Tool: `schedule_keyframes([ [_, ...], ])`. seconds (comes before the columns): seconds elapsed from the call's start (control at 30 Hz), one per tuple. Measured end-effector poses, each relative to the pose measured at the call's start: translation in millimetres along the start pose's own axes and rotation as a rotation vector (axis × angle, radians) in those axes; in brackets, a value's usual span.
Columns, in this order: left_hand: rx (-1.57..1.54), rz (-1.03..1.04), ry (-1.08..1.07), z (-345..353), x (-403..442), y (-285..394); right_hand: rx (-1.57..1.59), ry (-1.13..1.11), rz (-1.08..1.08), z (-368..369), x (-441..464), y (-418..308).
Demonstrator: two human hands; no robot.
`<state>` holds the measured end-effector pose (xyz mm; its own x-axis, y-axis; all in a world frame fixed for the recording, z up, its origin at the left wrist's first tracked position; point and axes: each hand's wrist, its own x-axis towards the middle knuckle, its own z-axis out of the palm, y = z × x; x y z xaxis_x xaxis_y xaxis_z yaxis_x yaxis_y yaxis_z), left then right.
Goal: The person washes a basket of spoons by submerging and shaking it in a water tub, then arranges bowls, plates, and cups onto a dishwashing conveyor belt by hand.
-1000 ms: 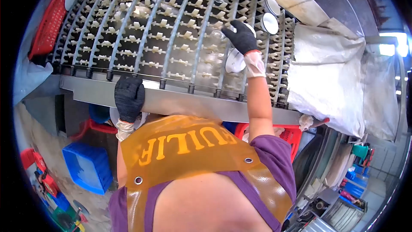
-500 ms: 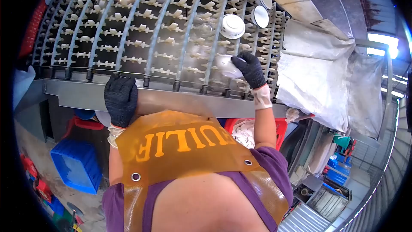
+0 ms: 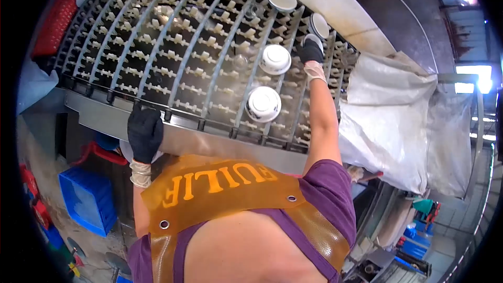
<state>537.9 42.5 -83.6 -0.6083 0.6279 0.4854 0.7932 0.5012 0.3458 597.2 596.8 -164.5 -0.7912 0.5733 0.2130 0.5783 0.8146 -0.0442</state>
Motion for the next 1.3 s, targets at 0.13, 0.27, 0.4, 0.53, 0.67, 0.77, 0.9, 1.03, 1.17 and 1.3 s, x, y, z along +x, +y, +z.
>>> schedule_keyframes([
  [0.13,-0.039,-0.045,0.066,5.1,5.8,6.2,0.388,0.025,0.106,-53.8,26.4,-14.4],
  [0.27,-0.003,-0.051,0.078,6.9,9.4,16.0,1.596,-0.263,0.337,-41.0,49.2,-18.8],
  [0.4,-0.027,-0.115,-0.032,4.8,13.3,24.4,0.237,0.381,-0.128,-31.5,79.6,-53.3],
  [0.53,-0.02,-0.163,0.001,15.7,7.4,28.1,0.01,0.415,-0.461,-9.3,108.8,-86.2],
  [0.67,-0.034,-0.197,-0.036,17.6,6.7,32.7,0.468,0.259,-0.267,8.3,155.1,-94.1],
  [0.77,0.076,-0.125,0.006,24.4,-1.2,34.9,0.907,-0.065,-0.018,-16.6,154.1,-98.2],
  [0.9,0.046,-0.15,-0.004,27.2,-2.0,41.4,0.604,0.33,-0.012,11.3,130.1,-108.1],
  [1.03,0.028,-0.138,0.002,29.6,-2.7,47.6,0.469,-0.045,-0.552,5.5,102.5,-144.5],
  [1.17,0.002,-0.149,0.006,35.3,-3.0,53.5,0.478,-0.178,-0.507,-16.3,101.1,-150.1],
  [1.3,0.056,-0.147,0.04,37.3,-3.9,60.0,0.01,-0.556,-0.619,-73.5,111.5,-154.5],
])
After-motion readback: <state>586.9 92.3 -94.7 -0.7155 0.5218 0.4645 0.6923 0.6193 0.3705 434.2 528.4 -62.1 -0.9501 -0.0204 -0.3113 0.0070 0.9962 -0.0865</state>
